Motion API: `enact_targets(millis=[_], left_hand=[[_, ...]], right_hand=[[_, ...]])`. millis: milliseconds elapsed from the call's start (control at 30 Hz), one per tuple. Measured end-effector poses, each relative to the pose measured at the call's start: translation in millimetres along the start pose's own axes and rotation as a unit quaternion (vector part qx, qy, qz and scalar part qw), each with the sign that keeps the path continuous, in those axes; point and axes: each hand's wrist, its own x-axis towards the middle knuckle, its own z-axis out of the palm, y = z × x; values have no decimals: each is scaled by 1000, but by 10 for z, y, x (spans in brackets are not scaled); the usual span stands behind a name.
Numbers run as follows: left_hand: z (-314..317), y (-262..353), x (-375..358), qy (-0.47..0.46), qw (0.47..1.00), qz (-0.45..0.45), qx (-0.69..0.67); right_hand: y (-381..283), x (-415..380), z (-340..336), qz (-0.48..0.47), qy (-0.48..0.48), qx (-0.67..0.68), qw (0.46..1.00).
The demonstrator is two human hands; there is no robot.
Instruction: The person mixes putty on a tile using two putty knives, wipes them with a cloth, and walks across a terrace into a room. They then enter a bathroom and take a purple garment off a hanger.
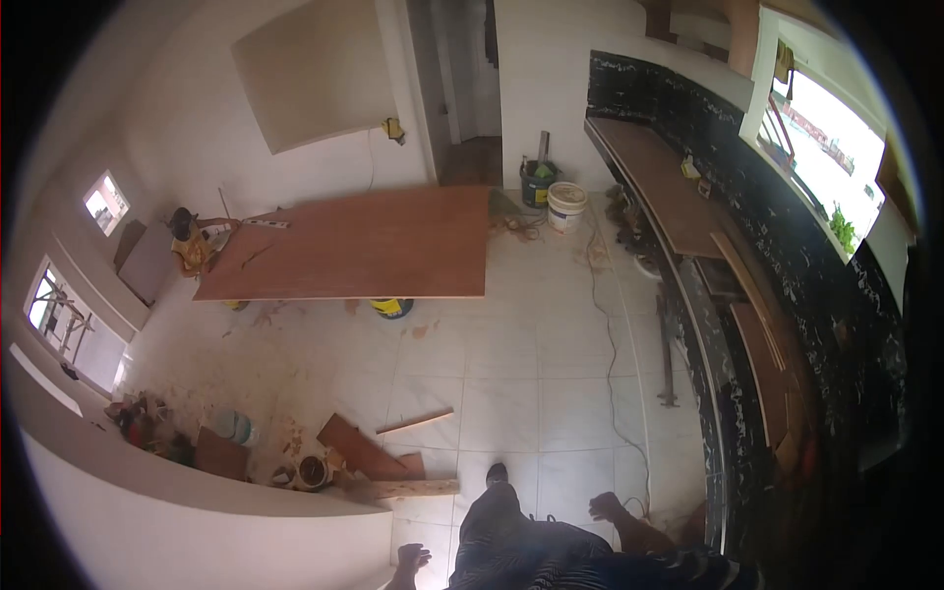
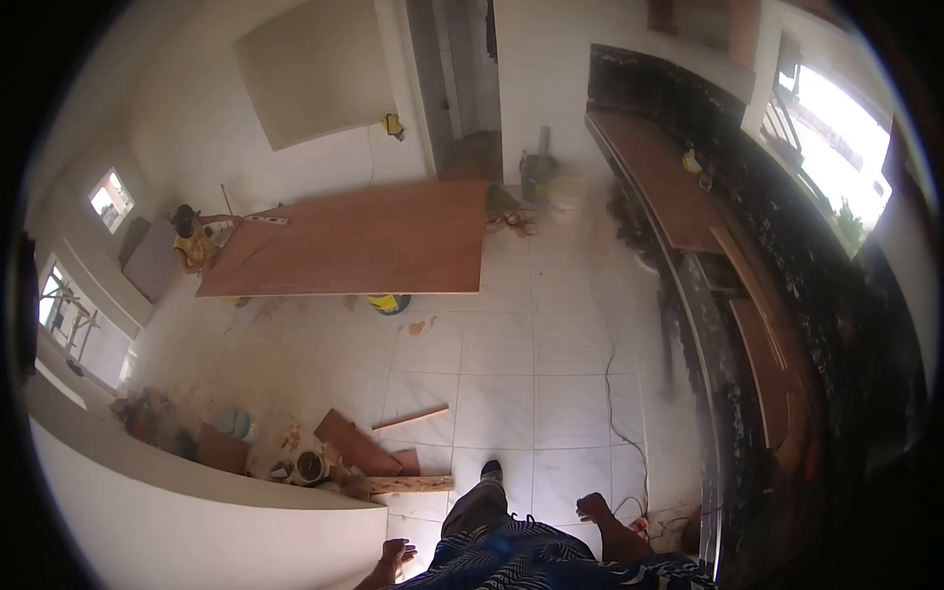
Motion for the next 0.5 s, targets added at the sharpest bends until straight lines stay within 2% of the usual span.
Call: enact_targets(millis=[67, 100, 133, 200, 233, 267, 300, 333, 367, 400, 433, 467, 500], left_hand=[[207, 840, 572, 6, 999, 23, 23], [385, 1433, 833, -16, 1000, -12, -2], [547, 1977, 1035, -64, 996, 23, 64], [1078, 3071, 1220, -75, 993, 76, 41], [1331, 3581, 1312, -105, 984, 136, 55], [1605, 4067, 1418, -136, 969, 193, 70], [1933, 4532, 1486, -128, 966, 206, 90], [2192, 4879, 1633, -152, 945, 269, 110], [2457, 5257, 1906, -193, 922, 295, 158], [2690, 5588, 1904, -197, 917, 295, 184], [2912, 5854, 1977, -173, 901, 328, 225], [3087, 6118, 2019, -158, 878, 367, 264], [3246, 6423, 1956, -157, 884, 344, 274]], right_hand=[[-130, -245, -264, 45, -37, 88, 994], [2, -38, -420, 70, -18, 108, 992], [110, 165, -530, 99, -4, 129, 987], [-535, -137, -530, 114, 87, 203, 969], [-299, 159, -618, 57, 31, 259, 964], [-596, 145, -551, 85, 77, 260, 959], [-753, 240, -530, 40, 67, 289, 954], [-850, 291, -517, -1, 59, 316, 947], [-705, 610, -548, -266, 61, -75, 959], [-538, 946, -586, -465, 263, -404, 743], [-272, 1360, -508, -400, 208, -358, 818], [-559, 1304, -458, -307, 160, -319, 882], [-863, 1388, -494, -246, 140, -289, 914]])
